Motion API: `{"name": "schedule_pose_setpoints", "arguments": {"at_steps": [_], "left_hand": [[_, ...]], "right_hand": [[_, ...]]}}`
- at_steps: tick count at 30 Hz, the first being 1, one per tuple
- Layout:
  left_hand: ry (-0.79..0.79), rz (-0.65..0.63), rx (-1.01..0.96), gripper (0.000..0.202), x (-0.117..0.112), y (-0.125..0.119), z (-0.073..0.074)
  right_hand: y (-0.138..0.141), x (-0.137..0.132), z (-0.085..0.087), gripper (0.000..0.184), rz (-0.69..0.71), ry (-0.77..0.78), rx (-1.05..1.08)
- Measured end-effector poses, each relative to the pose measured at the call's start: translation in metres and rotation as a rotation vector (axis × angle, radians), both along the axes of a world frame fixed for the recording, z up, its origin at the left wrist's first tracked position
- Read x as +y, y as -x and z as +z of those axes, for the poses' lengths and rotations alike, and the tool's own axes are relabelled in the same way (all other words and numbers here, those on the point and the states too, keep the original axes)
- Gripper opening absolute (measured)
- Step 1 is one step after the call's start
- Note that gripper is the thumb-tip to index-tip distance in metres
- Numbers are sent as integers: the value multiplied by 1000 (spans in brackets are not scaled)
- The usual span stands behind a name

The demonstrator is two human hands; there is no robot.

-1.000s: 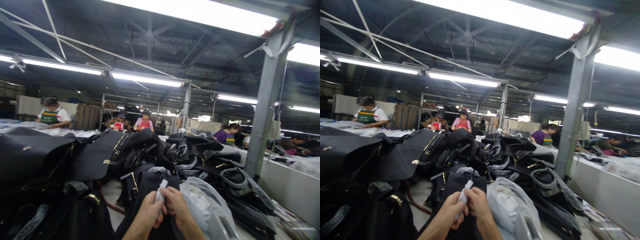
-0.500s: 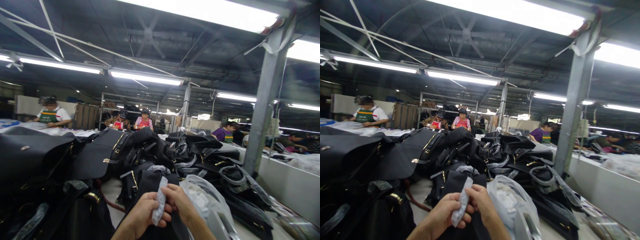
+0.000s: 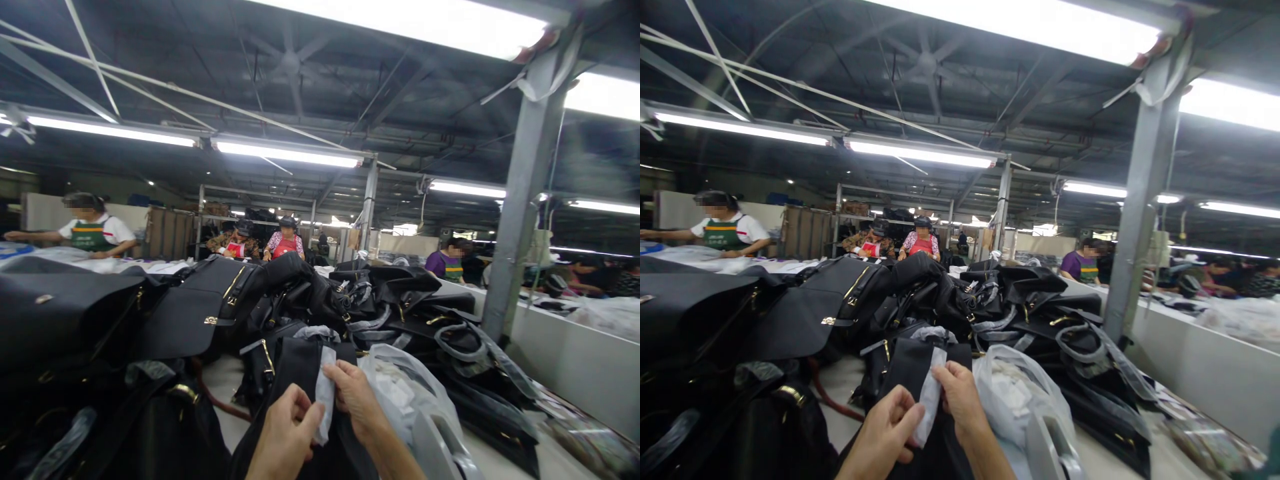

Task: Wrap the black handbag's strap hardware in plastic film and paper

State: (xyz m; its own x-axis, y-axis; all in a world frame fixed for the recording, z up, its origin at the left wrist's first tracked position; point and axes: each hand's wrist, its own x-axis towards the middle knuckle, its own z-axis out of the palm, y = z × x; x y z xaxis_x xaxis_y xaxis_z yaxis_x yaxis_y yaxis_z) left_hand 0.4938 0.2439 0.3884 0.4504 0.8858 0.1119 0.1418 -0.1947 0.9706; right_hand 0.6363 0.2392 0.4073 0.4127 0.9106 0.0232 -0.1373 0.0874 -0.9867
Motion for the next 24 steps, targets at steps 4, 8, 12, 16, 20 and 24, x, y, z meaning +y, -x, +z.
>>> {"name": "schedule_pose_setpoints", "arguments": {"at_steps": [4,8,12,16,20,24], "left_hand": [[-164,65,108,17,-8,-2,-3],[-62,61,31,18,-2,-8,-19],[125,-11,29,31,12,-6,-32],[23,-34,158,32,12,12,-22],[-501,194,97,16,-1,15,11],[-474,135,-7,17,-3,-14,29]], "right_hand": [[0,2,-2,39,2,1,19],[-2,1,-4,41,17,-5,47],[-5,0,-8,43,60,-13,81],[-5,0,-11,45,53,-16,89],[1,3,-13,43,11,-42,44],[5,6,-17,54,-48,-117,-35]]}}
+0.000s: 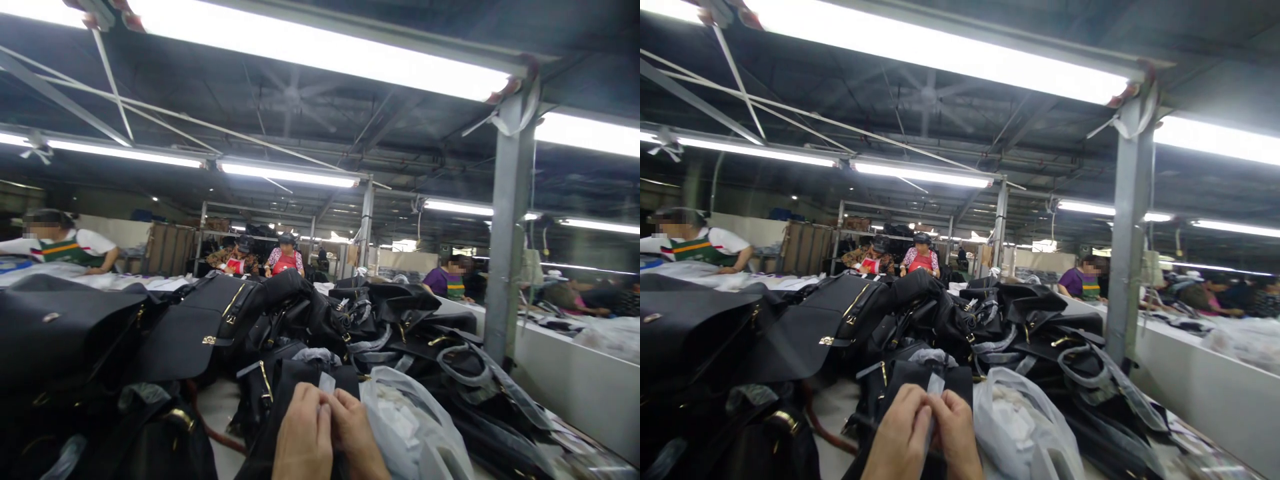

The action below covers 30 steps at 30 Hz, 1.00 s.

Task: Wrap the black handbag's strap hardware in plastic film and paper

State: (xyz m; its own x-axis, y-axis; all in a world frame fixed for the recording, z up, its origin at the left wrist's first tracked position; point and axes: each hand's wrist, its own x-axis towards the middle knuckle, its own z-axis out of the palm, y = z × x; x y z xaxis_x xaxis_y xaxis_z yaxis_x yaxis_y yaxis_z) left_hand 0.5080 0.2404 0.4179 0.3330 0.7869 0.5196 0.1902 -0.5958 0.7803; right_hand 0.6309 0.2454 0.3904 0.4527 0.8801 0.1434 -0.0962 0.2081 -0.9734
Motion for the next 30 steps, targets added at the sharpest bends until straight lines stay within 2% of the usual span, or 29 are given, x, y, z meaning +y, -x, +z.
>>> {"name": "schedule_pose_setpoints", "arguments": {"at_steps": [4,7,11,15,19,24,27,30], "left_hand": [[129,27,-66,18,13,-20,-8],[200,-15,-168,22,22,-21,-16],[318,-82,-256,26,30,-19,-17],[363,-180,-256,29,31,-23,-18],[382,-225,-255,33,28,-25,-23],[399,-193,-276,31,33,-23,-25],[431,-169,-264,29,37,-21,-25],[454,-164,-256,27,38,-21,-23]], "right_hand": [[-1,-2,-2,54,-36,-41,-93],[-2,-4,0,52,-2,-43,-141],[-2,-6,0,50,99,22,-174],[-8,-6,0,54,114,57,-228],[-17,-6,1,56,73,73,-289],[-28,-4,4,44,-21,8,-336],[-27,-5,4,38,-13,7,-288],[-23,-8,5,41,38,58,-206]]}}
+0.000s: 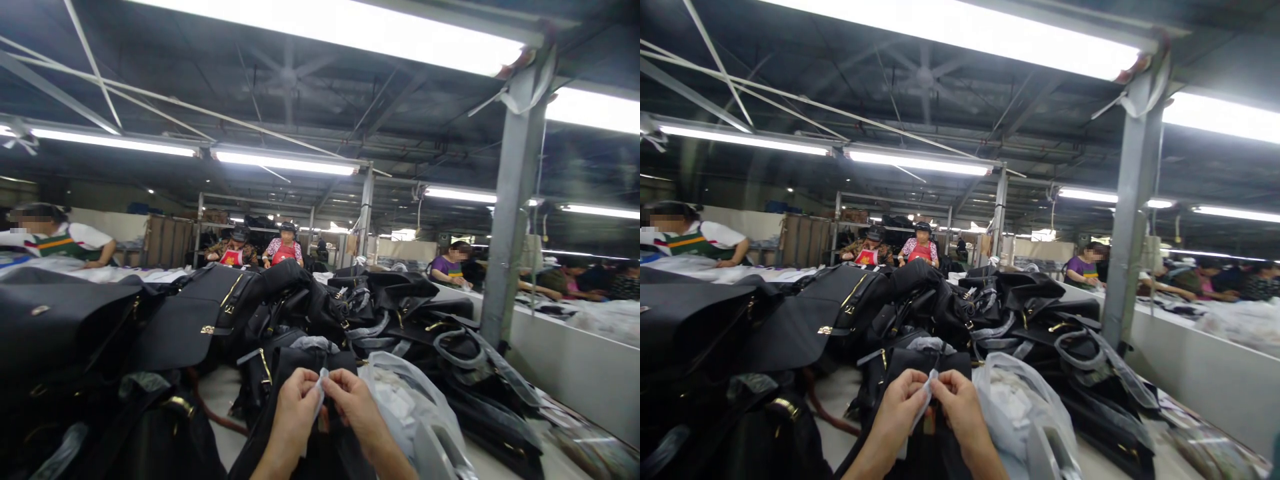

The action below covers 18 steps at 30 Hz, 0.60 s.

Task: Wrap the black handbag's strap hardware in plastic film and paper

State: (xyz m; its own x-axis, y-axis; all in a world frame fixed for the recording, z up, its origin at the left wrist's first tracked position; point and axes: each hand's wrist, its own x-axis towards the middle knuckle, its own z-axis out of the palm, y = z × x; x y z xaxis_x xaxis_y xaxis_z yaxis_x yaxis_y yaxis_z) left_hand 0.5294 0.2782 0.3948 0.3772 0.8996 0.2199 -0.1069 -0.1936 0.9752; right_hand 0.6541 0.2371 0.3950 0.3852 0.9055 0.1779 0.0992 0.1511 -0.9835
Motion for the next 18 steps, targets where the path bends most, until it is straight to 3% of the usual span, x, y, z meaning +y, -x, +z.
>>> {"name": "schedule_pose_setpoints", "arguments": {"at_steps": [11,18], "left_hand": [[58,3,-110,26,-2,-6,8],[58,-27,-140,23,-7,-7,10]], "right_hand": [[4,0,12,40,164,110,237],[12,1,5,29,61,50,282]]}}
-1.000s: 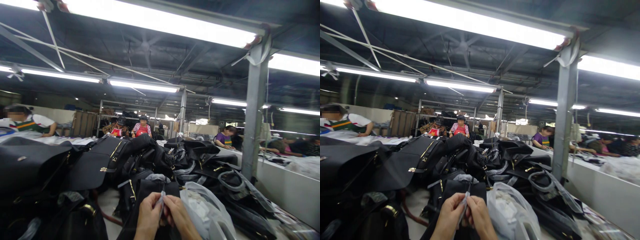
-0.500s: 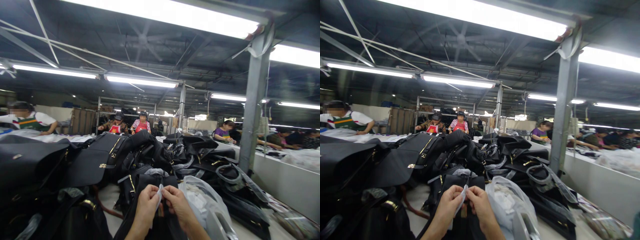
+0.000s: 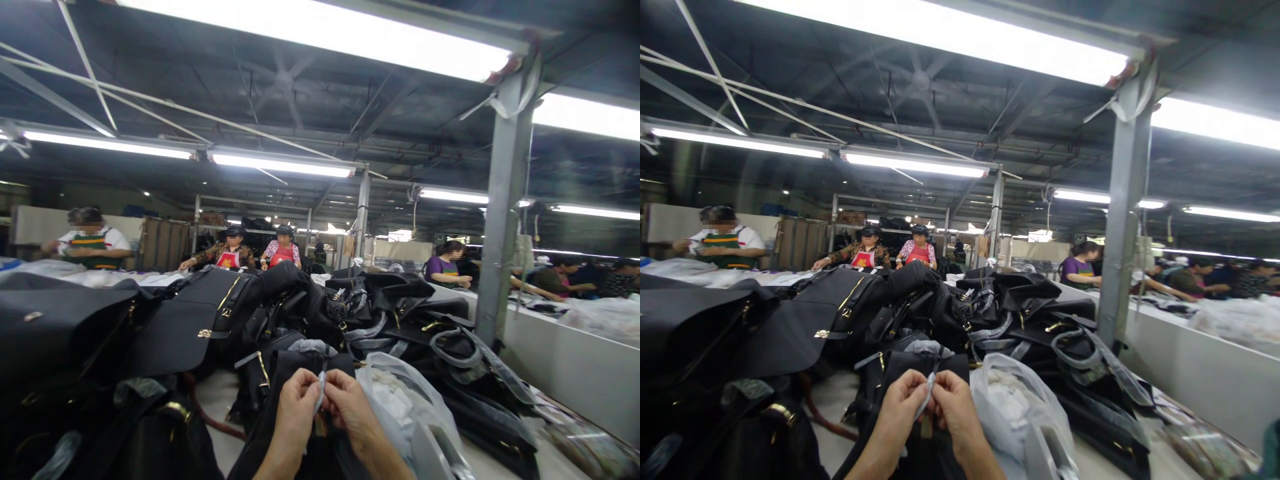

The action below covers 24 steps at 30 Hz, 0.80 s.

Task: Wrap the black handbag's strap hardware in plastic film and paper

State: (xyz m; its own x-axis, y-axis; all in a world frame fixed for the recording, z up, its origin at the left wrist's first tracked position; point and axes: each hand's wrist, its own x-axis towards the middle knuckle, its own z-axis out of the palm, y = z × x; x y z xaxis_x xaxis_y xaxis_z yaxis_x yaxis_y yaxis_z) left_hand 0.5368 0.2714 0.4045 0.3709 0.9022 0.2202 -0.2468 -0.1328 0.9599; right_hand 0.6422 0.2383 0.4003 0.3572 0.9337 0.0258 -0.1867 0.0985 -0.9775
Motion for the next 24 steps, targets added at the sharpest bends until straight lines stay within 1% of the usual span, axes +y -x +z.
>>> {"name": "schedule_pose_setpoints", "arguments": {"at_steps": [3,5,7,10,12,15,18,21,24], "left_hand": [[26,-6,-8,28,-1,0,1],[57,-18,-8,33,-1,1,2],[85,-28,-3,35,0,3,3],[98,-34,17,35,3,5,2],[85,-31,39,36,4,5,2],[34,-18,84,34,5,5,0],[-74,9,151,27,3,8,-1],[-223,92,241,17,-3,11,0],[-315,198,343,16,-8,14,0]], "right_hand": [[2,-3,1,25,45,-35,53],[2,-4,3,28,100,-57,112],[1,-5,5,37,142,-74,169],[1,-4,4,54,157,-81,217],[1,-4,2,58,153,-80,219],[-1,-3,0,51,139,-73,194],[-3,-4,0,44,103,-47,147],[-4,-5,2,35,68,-16,80],[-4,-7,5,28,60,-7,42]]}}
